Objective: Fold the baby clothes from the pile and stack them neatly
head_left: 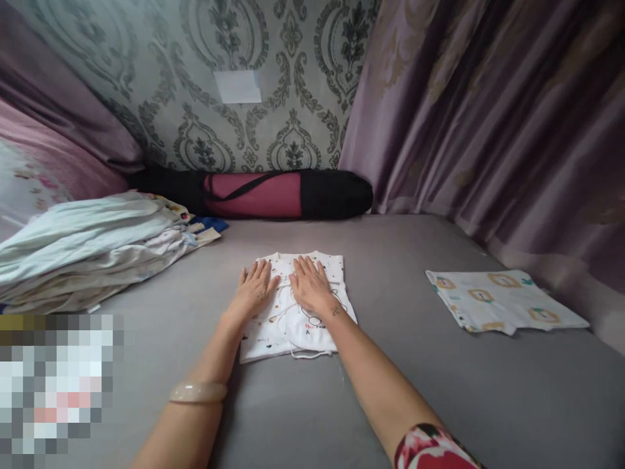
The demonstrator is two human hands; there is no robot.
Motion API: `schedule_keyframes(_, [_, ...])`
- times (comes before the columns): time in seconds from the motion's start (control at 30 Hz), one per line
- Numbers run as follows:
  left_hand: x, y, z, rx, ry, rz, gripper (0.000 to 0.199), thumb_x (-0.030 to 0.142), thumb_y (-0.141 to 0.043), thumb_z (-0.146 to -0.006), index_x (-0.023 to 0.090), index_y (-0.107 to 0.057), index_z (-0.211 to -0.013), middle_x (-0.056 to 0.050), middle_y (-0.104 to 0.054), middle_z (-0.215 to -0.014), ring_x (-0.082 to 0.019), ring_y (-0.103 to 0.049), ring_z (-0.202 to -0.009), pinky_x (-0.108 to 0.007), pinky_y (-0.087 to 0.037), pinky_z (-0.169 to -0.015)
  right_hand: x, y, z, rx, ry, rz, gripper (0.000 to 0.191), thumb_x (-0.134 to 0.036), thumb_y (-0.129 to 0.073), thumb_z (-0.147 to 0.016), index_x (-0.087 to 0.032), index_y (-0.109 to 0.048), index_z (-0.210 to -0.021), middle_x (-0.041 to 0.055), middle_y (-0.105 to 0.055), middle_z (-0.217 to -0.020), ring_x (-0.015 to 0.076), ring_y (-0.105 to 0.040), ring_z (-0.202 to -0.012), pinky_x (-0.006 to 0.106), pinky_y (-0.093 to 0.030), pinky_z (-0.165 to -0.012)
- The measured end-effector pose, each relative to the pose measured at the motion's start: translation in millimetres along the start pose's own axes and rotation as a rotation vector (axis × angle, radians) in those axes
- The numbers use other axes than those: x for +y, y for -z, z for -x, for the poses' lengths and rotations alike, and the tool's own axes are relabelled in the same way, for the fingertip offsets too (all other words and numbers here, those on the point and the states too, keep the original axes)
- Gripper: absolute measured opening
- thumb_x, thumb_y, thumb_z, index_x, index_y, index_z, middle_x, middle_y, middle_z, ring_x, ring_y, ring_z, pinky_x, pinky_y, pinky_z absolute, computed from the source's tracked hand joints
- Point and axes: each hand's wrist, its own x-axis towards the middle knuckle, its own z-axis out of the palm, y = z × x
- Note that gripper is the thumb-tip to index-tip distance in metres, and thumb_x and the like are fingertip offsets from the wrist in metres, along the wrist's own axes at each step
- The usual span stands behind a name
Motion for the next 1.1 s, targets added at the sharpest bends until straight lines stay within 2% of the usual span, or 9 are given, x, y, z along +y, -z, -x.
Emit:
schedule_keyframes(0.17, [-0.9,3.0,0.4,-0.008,-0.005,-0.014,0.063,0.052,-0.028,-0.095,0.016,-0.038,-0.146,-0.015,-0.03,-0.155,-0.032,-0.02,-0.145,-0.057,-0.01,-0.116,-0.5,2.5,0.0,-0.015,-0.009,0.018,0.058,-0.036,-0.024,-0.099,-0.008,-0.032,-0.149,0.0107,-0.026,-0.157,0.0221,-0.014,-0.147,0.042,0.0,-0.118])
schedule_keyframes(0.27, [3.6,7.9,3.5,-0.012,0.004,-0.079,0.061,0.049,-0.026,-0.097,0.015,-0.037,-0.146,-0.014,-0.031,-0.155,-0.03,-0.021,-0.145,-0.057,-0.011,-0.116,-0.9,10.4,-1.0,-0.071,-0.018,0.013,0.059,-0.037,-0.023,-0.1,-0.008,-0.031,-0.15,0.0104,-0.024,-0.158,0.0224,-0.013,-0.147,0.042,-0.001,-0.119])
schedule_keyframes(0.33, [9.5,12.0,6.3,0.018,-0.013,-0.145,0.059,0.045,-0.023,-0.099,0.012,-0.035,-0.147,-0.015,-0.031,-0.154,-0.029,-0.022,-0.145,-0.057,-0.011,-0.117,-1.0,16.7,-2.0,-0.065,-0.03,0.02,0.06,-0.038,-0.021,-0.1,-0.007,-0.029,-0.15,0.0114,-0.022,-0.158,0.023,-0.011,-0.147,0.043,-0.002,-0.119])
schedule_keyframes(0.47, [24.9,15.3,9.5,0.075,-0.166,-0.226,0.058,0.04,-0.019,-0.1,0.011,-0.032,-0.148,-0.012,-0.03,-0.155,-0.026,-0.019,-0.146,-0.051,-0.012,-0.119,-1.9,22.0,-3.1,0.019,-0.029,0.081,0.058,-0.037,-0.022,-0.1,-0.01,-0.029,-0.151,0.0112,-0.021,-0.159,0.0231,-0.01,-0.148,0.043,0.0,-0.118])
schedule_keyframes(0.6, [32.3,7.5,8.3,-0.009,-0.281,-0.216,0.055,0.035,-0.019,-0.101,0.014,-0.032,-0.149,-0.01,-0.033,-0.155,-0.025,-0.022,-0.145,-0.048,-0.016,-0.119,-2.2,13.8,-1.6,-0.023,-0.006,0.106,0.054,-0.033,-0.023,-0.1,-0.016,-0.032,-0.15,0.0079,-0.024,-0.158,0.0222,-0.012,-0.147,0.043,-0.003,-0.118])
schedule_keyframes(0.7, [30.4,0.7,7.1,-0.076,-0.265,-0.168,0.055,0.033,-0.019,-0.1,0.014,-0.029,-0.15,-0.01,-0.032,-0.155,-0.024,-0.025,-0.145,-0.045,-0.021,-0.118,-0.8,7.5,-0.9,-0.053,-0.014,0.1,0.054,-0.032,-0.023,-0.099,-0.016,-0.035,-0.149,0.0073,-0.027,-0.158,0.0223,-0.015,-0.147,0.043,-0.005,-0.118])
schedule_keyframes(0.8, [27.1,-0.2,6.0,-0.091,-0.263,-0.123,0.055,0.033,-0.021,-0.099,0.014,-0.028,-0.151,-0.01,-0.029,-0.156,-0.024,-0.024,-0.145,-0.045,-0.023,-0.117,0.4,6.9,-1.2,-0.052,-0.018,0.094,0.054,-0.032,-0.023,-0.099,-0.016,-0.035,-0.149,0.0073,-0.027,-0.157,0.0224,-0.015,-0.147,0.042,-0.005,-0.118])
schedule_keyframes(0.97, [30.1,20.6,-3.1,-0.161,-0.221,-0.109,0.054,0.032,-0.025,-0.098,0.013,-0.033,-0.148,-0.012,-0.033,-0.154,-0.024,-0.028,-0.144,-0.043,-0.027,-0.115,-0.2,20.7,-2.4,-0.066,-0.043,0.051,0.055,-0.035,-0.022,-0.1,-0.017,-0.032,-0.15,0.0093,-0.024,-0.158,0.0228,-0.013,-0.147,0.044,-0.005,-0.118])
schedule_keyframes(1.1, [45.7,36.1,-14.5,-0.033,-0.148,-0.156,0.05,0.027,-0.028,-0.098,0.012,-0.037,-0.145,-0.013,-0.039,-0.151,-0.025,-0.032,-0.142,-0.044,-0.025,-0.116,0.6,31.0,-2.5,0.038,-0.109,0.088,0.055,-0.034,-0.023,-0.1,-0.015,-0.03,-0.151,0.0117,-0.019,-0.16,0.0239,-0.009,-0.148,0.047,-0.002,-0.117])
